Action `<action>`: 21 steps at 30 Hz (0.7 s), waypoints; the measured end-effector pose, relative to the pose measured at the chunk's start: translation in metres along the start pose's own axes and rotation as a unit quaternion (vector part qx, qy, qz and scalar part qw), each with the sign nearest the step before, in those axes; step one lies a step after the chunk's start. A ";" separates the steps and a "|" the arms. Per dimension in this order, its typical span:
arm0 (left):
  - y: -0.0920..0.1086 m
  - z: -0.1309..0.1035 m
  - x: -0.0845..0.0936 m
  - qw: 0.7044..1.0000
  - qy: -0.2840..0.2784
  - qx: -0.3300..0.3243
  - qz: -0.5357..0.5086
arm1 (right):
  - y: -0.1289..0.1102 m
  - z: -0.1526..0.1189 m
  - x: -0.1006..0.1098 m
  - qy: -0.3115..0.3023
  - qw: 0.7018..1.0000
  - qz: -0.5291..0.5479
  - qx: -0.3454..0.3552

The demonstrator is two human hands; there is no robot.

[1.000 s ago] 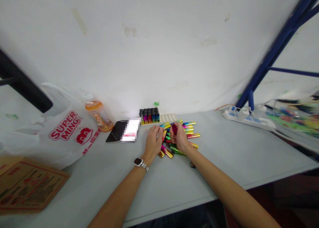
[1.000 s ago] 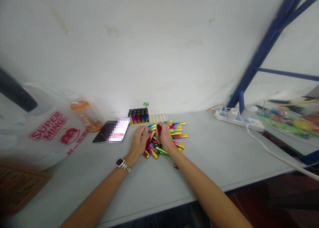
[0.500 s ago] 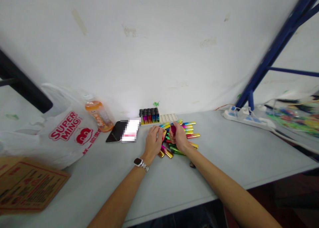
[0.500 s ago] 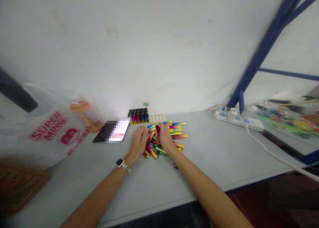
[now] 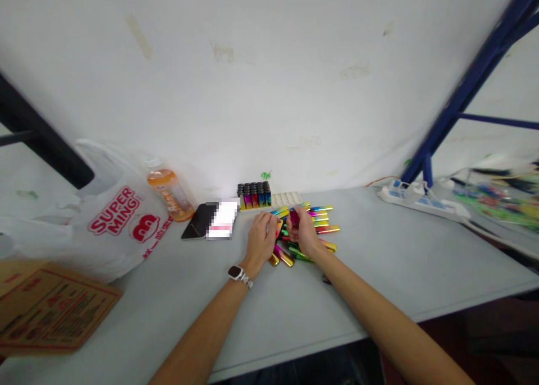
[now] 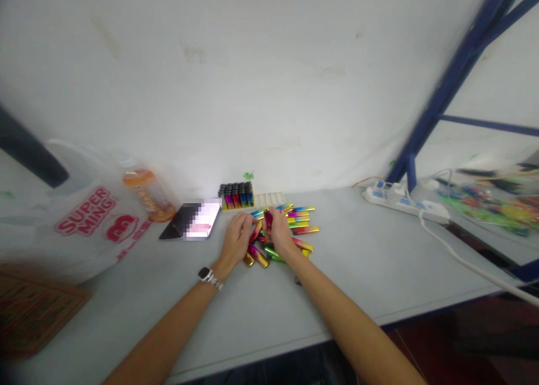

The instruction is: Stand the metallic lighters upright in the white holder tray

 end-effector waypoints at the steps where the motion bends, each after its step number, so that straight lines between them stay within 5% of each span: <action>1: 0.000 0.000 0.000 1.000 0.000 -0.001 0.001 | 0.000 -0.001 0.001 0.010 1.000 0.019 -0.006; 13: -0.005 0.000 0.001 1.000 0.007 0.015 -0.007 | -0.031 0.006 0.009 0.015 0.995 0.042 0.093; 19: -0.009 0.001 0.002 0.999 0.009 0.028 -0.032 | -0.058 0.041 0.030 0.075 0.960 -0.172 0.206; 21: -0.012 0.001 0.001 0.999 0.008 0.034 -0.034 | -0.065 0.058 0.028 0.054 0.952 -0.212 0.216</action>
Point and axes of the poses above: each hand's wrist, its own z-axis towards the middle knuckle, its own x-axis out of the back of the hand, y = z × x, the point moved 9 cm from there along z, towards the middle knuckle, and after that the axes turned 3 degrees about y, right-handed, at the moved point
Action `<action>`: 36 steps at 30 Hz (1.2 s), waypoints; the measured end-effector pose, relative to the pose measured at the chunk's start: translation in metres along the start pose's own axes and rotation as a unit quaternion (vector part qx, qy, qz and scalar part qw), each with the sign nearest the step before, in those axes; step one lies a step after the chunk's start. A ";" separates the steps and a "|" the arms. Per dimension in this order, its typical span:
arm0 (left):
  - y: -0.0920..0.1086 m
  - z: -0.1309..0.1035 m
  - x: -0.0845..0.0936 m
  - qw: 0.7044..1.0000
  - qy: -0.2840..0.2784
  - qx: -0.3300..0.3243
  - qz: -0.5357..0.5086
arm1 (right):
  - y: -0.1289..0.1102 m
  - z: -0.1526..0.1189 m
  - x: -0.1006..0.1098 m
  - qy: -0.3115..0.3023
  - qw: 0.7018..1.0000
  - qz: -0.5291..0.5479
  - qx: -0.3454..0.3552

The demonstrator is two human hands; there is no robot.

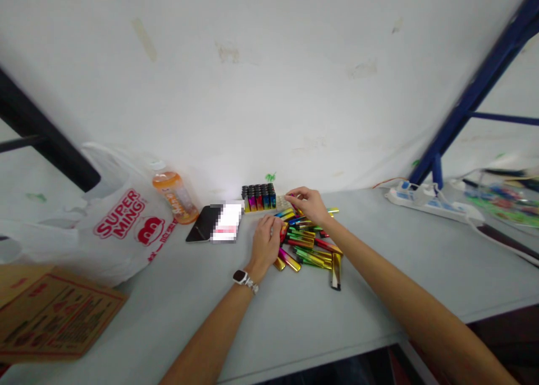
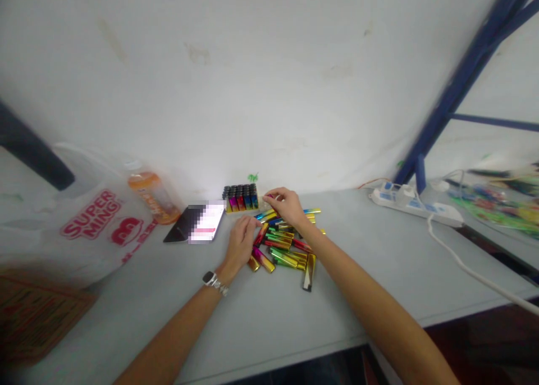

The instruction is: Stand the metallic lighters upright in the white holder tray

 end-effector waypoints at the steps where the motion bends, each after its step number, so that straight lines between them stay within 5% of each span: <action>1: -0.001 0.000 0.000 1.000 -0.001 0.003 0.001 | 0.000 0.009 -0.003 -0.017 1.000 -0.015 0.010; 11: -0.009 0.002 0.001 1.000 -0.003 0.015 0.008 | 0.015 0.062 -0.030 -0.061 0.987 -0.133 0.067; 21: -0.011 0.002 -0.002 1.000 -0.010 0.014 0.007 | 0.004 0.069 -0.048 -0.097 0.951 -0.250 0.154; 36: -0.022 0.001 -0.001 0.999 0.007 0.034 0.019 | 0.002 0.074 -0.061 -0.138 0.927 -0.316 0.150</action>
Point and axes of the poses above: each hand's wrist, its own z-axis towards the middle knuckle, its own x-axis out of the back of the hand, y = z × x, the point moved 9 cm from there along z, towards the middle knuckle, and after that the axes turned 3 degrees about y, right-handed, at the moved point
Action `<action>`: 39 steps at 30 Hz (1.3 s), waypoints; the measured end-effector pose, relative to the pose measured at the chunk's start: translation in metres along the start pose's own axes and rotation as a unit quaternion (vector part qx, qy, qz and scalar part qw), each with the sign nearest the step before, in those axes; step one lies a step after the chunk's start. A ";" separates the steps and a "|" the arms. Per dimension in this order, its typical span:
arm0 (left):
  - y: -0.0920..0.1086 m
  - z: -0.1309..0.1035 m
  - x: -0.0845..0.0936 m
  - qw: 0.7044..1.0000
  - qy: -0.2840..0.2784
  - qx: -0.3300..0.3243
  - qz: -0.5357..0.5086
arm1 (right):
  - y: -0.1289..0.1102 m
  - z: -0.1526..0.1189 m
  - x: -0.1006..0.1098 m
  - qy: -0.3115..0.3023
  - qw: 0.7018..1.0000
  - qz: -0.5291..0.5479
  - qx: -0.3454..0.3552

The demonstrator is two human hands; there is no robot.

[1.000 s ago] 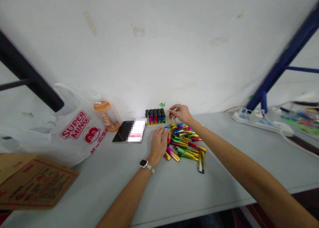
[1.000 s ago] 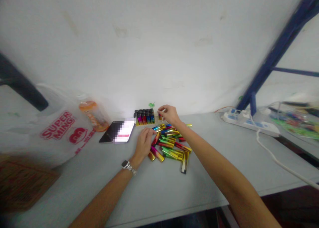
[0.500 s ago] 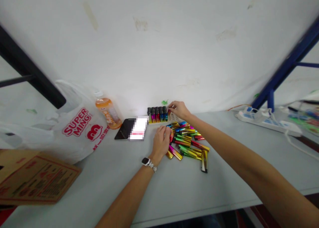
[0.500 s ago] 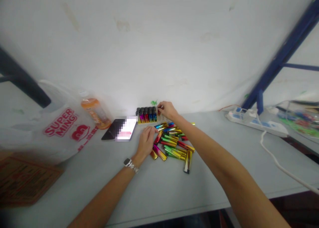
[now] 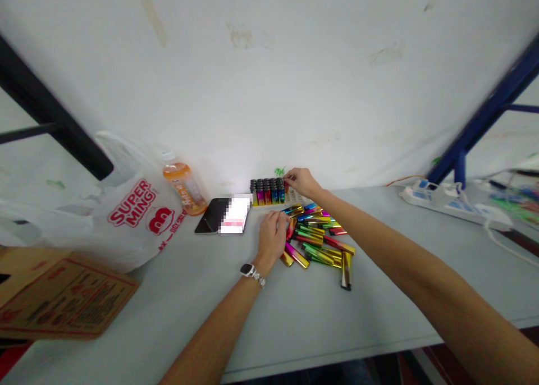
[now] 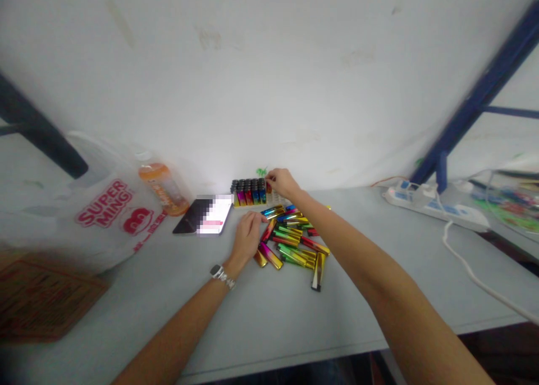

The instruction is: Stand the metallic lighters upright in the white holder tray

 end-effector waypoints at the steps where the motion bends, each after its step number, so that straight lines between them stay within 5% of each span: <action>1: -0.001 0.000 0.001 1.000 0.004 0.002 0.001 | -0.001 -0.001 -0.001 -0.002 1.000 -0.014 0.000; 14: -0.007 0.001 0.005 1.000 0.022 0.017 -0.005 | -0.002 -0.049 -0.016 -0.104 0.978 -0.180 -0.028; 21: -0.012 0.003 0.010 0.998 0.035 0.047 -0.003 | -0.014 -0.066 0.002 -0.065 0.987 -0.143 -0.017; 26: -0.020 0.003 0.015 0.994 0.062 0.084 -0.015 | -0.038 -0.080 -0.002 -0.179 0.972 -0.150 0.037; 33: -0.031 0.003 0.019 0.990 0.079 0.112 -0.044 | -0.045 -0.071 -0.019 -0.275 0.938 -0.207 0.046; 39: -0.030 0.003 0.025 0.987 0.092 0.124 -0.048 | -0.048 -0.066 -0.021 -0.261 0.943 -0.196 0.062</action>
Point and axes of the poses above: each hand's wrist, its own z-axis towards the middle knuckle, its own x-axis out of the back of the hand, y = z × x, the point moved 9 cm from there along z, towards the middle knuckle, and after that the axes turned 3 degrees about y, right-handed, at the moved point
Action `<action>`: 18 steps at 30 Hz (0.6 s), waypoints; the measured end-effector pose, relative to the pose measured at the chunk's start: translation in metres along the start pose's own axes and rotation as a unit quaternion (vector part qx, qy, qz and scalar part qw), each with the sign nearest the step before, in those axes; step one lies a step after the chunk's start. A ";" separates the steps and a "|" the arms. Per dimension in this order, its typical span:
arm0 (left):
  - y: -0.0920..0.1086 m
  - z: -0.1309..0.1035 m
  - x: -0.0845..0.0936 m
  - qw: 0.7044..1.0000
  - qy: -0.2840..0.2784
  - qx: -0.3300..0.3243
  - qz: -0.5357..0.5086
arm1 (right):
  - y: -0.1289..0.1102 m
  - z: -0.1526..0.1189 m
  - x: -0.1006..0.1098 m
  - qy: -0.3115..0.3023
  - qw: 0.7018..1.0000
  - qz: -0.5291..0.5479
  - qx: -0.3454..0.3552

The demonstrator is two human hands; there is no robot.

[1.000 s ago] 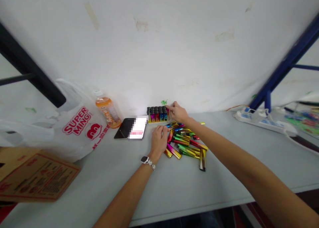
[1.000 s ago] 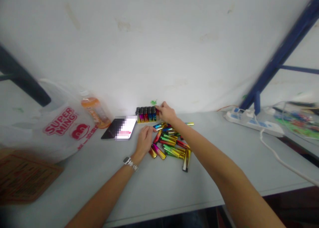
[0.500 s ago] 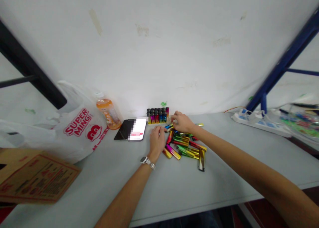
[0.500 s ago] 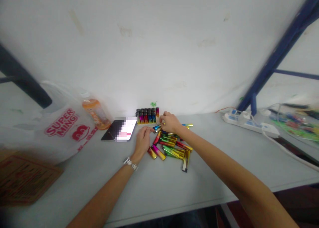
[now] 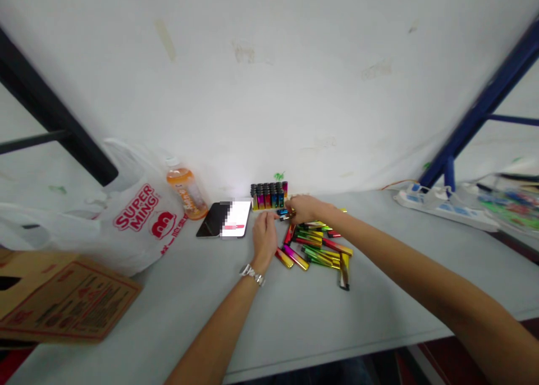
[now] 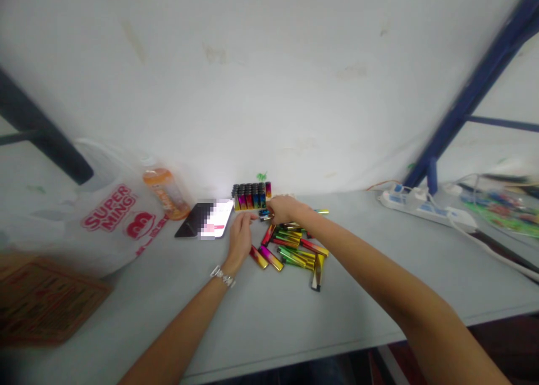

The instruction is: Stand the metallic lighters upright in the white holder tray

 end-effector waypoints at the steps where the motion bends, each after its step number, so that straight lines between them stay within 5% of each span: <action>1: 0.000 0.000 0.001 1.000 0.005 -0.001 -0.002 | 0.000 -0.002 0.001 0.006 1.000 0.007 0.002; 6: 0.000 0.001 0.004 0.999 0.028 -0.008 -0.023 | 0.004 -0.020 0.014 0.086 0.993 0.081 -0.004; 9: 0.001 -0.001 0.004 0.999 0.028 -0.007 -0.025 | 0.011 -0.034 0.022 0.165 0.950 0.260 -0.045; 11: 0.003 -0.002 0.004 0.999 0.025 -0.009 -0.024 | 0.017 -0.043 0.018 0.202 0.867 0.447 -0.090; 15: 0.008 -0.003 0.002 1.000 0.013 -0.007 -0.023 | 0.003 -0.055 -0.005 0.172 0.622 0.751 -0.141; 18: 0.009 -0.004 0.000 1.000 0.005 -0.002 -0.025 | -0.014 -0.061 -0.014 0.143 0.518 0.831 -0.143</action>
Point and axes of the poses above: each hand's wrist, its own z-axis towards the middle knuckle, its own x-axis out of the back of the hand, y = z × x, the point moved 9 cm from there along z, towards the middle knuckle, and after that the axes turned 3 degrees about y, right-handed, at the moved point
